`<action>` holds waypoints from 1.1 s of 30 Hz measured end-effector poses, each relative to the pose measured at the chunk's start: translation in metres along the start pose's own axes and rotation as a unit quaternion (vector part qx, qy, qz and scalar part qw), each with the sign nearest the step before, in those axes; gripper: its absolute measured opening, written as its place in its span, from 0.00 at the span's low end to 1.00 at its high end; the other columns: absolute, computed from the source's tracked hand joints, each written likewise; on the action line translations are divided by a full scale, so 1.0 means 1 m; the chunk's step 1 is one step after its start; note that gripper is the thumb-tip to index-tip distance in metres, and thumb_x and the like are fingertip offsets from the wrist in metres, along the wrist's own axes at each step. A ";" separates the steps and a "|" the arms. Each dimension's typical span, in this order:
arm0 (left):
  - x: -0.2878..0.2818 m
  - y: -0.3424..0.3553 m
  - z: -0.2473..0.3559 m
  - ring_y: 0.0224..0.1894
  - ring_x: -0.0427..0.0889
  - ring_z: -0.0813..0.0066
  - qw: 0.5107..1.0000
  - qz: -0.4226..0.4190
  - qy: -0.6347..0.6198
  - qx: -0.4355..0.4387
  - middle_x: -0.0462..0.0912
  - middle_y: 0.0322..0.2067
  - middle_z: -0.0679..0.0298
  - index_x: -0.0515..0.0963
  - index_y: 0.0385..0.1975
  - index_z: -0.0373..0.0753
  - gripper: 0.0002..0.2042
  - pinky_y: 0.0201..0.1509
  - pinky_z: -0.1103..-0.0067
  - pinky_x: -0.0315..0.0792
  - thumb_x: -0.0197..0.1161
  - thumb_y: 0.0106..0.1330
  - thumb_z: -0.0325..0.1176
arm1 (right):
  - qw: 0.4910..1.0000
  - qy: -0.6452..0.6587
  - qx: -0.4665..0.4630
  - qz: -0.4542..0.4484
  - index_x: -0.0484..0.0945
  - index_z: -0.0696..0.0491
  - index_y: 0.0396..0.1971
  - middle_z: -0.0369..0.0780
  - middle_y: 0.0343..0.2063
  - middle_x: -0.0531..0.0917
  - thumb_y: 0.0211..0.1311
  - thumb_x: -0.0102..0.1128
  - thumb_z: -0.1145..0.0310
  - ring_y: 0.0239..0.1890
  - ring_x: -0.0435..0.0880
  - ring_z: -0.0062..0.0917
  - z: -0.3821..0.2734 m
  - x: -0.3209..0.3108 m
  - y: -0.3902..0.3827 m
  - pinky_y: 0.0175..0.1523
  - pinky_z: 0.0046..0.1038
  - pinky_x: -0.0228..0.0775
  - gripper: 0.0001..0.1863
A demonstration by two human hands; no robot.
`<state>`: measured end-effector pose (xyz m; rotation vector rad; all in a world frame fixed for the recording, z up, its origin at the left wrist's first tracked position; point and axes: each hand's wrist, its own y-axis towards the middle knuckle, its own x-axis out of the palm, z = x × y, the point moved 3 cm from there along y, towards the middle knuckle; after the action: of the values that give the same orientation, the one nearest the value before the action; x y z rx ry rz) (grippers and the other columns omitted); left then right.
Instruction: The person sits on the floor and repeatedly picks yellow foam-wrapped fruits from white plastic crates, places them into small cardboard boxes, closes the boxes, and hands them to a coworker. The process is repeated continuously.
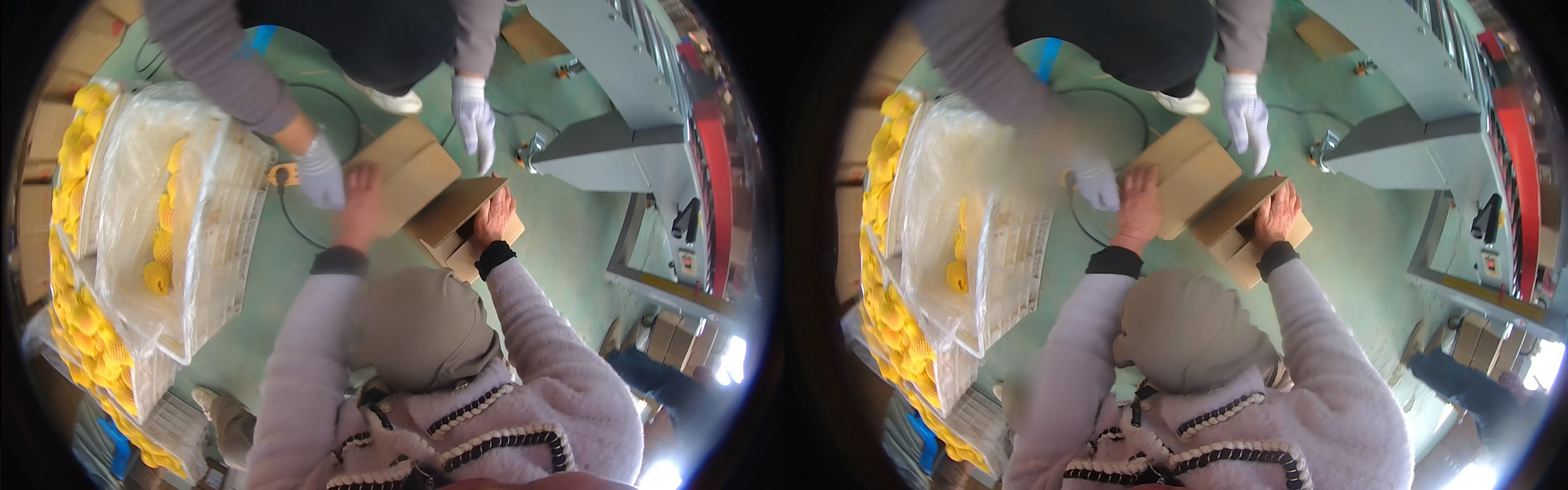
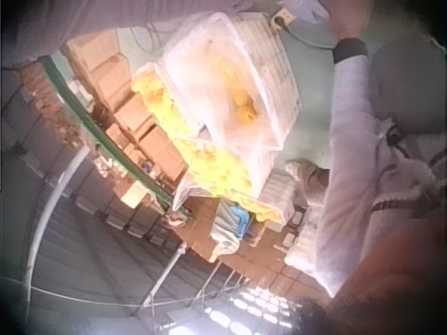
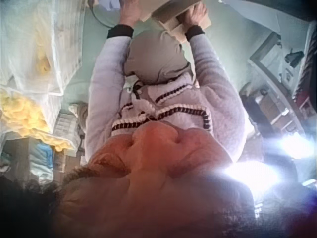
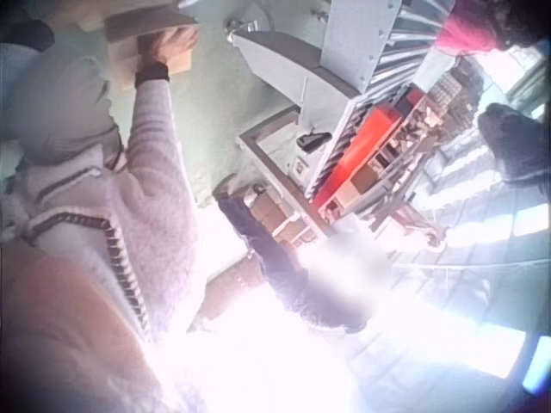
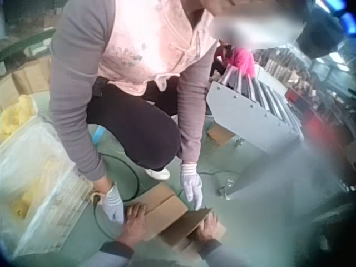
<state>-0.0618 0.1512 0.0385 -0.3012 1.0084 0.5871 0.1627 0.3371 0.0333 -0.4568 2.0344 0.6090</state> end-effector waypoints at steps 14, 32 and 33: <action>-0.285 -0.560 0.002 0.52 0.77 0.52 0.797 0.478 -0.027 -0.368 0.76 0.52 0.54 0.72 0.54 0.40 0.19 0.54 0.67 0.73 0.61 0.63 0.30 | 0.956 -0.038 -0.283 -0.064 0.75 0.60 0.51 0.47 0.45 0.81 0.70 0.49 0.60 0.44 0.80 0.33 0.044 0.023 0.062 0.52 0.32 0.72 0.20; 0.009 -1.027 0.333 0.61 0.66 0.46 -0.095 0.354 -0.043 -0.930 0.72 0.54 0.46 0.67 0.60 0.41 0.40 0.61 0.58 0.65 0.70 0.48 0.54 | 0.621 0.275 -0.676 -0.286 0.66 0.64 0.58 0.48 0.58 0.71 0.72 0.46 0.71 0.57 0.72 0.33 -0.582 -0.124 -0.173 0.64 0.32 0.61 0.19; 0.003 -1.023 0.338 0.63 0.65 0.47 -0.122 0.335 -0.071 -0.931 0.71 0.56 0.47 0.67 0.60 0.42 0.39 0.63 0.57 0.63 0.70 0.48 0.54 | 0.589 0.281 -0.684 -0.327 0.67 0.63 0.58 0.46 0.59 0.70 0.71 0.44 0.74 0.57 0.72 0.32 -0.603 -0.127 -0.221 0.64 0.32 0.60 0.18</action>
<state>0.7801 -0.5061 0.1793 1.5235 0.8690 -1.8516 -0.0645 -0.1841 0.3577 -2.4224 1.2227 1.5997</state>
